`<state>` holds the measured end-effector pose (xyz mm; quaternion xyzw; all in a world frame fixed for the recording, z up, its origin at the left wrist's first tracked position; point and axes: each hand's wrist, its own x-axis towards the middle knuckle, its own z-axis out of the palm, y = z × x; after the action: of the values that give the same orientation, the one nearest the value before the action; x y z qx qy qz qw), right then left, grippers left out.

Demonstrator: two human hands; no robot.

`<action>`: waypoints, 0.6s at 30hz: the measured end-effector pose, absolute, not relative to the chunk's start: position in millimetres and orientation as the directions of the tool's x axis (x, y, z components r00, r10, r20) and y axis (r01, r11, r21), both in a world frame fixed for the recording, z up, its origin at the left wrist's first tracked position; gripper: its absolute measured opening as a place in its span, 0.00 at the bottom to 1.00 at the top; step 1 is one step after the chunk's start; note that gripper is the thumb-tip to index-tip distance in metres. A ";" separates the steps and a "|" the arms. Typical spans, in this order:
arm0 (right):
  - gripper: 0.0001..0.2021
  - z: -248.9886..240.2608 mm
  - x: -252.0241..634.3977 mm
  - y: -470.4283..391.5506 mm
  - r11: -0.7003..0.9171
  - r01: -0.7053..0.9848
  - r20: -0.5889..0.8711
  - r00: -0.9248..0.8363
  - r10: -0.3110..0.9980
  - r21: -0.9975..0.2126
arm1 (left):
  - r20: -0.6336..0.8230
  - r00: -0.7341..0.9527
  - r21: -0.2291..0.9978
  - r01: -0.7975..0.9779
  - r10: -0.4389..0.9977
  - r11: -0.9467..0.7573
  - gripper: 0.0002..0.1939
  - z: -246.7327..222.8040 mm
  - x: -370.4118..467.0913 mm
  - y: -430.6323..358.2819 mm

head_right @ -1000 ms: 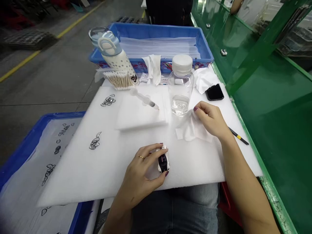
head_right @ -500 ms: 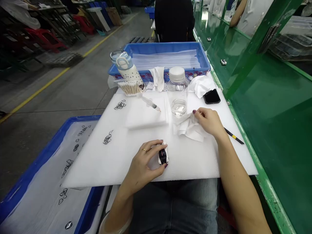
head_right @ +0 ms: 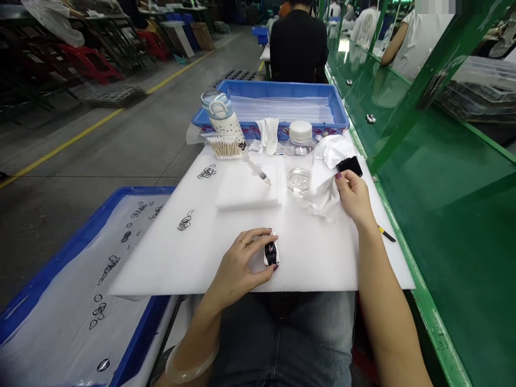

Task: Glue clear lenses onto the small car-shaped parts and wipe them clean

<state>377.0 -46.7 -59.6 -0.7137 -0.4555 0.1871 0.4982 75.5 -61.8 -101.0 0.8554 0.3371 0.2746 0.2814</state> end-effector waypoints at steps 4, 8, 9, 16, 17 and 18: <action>0.20 -64.0 377.5 -46.0 -0.164 0.551 0.219 0.563 0.797 -0.818 | 0.287 0.620 0.668 0.417 0.730 -0.617 0.25 -102.1 75.8 -62.1; 0.16 -63.8 381.0 -46.3 -0.111 0.525 0.289 0.619 0.730 -0.844 | 0.278 0.615 0.668 0.428 0.738 -0.609 0.26 -101.3 77.3 -61.6; 0.15 -62.9 382.2 -46.3 -0.076 0.503 0.311 0.637 0.705 -0.861 | 0.278 0.616 0.666 0.430 0.737 -0.610 0.26 -101.1 77.6 -61.5; 0.17 -29.1 375.5 -50.2 0.347 0.290 0.414 0.833 0.367 -0.892 | 0.285 0.624 0.658 0.425 0.728 -0.622 0.27 -99.2 78.1 -61.3; 0.19 -20.1 370.5 -48.6 0.368 0.283 0.429 0.801 0.417 -0.886 | 0.283 0.626 0.659 0.424 0.727 -0.621 0.28 -98.9 78.2 -61.2; 0.21 -10.8 364.9 -45.3 0.367 0.325 0.476 0.740 0.475 -0.872 | 0.280 0.627 0.661 0.423 0.727 -0.620 0.28 -98.7 78.2 -61.1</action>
<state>364.9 -45.3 -10.8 -0.5605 -0.3567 0.0502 0.7457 78.2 -61.1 -98.7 0.8578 0.3350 0.2722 0.2790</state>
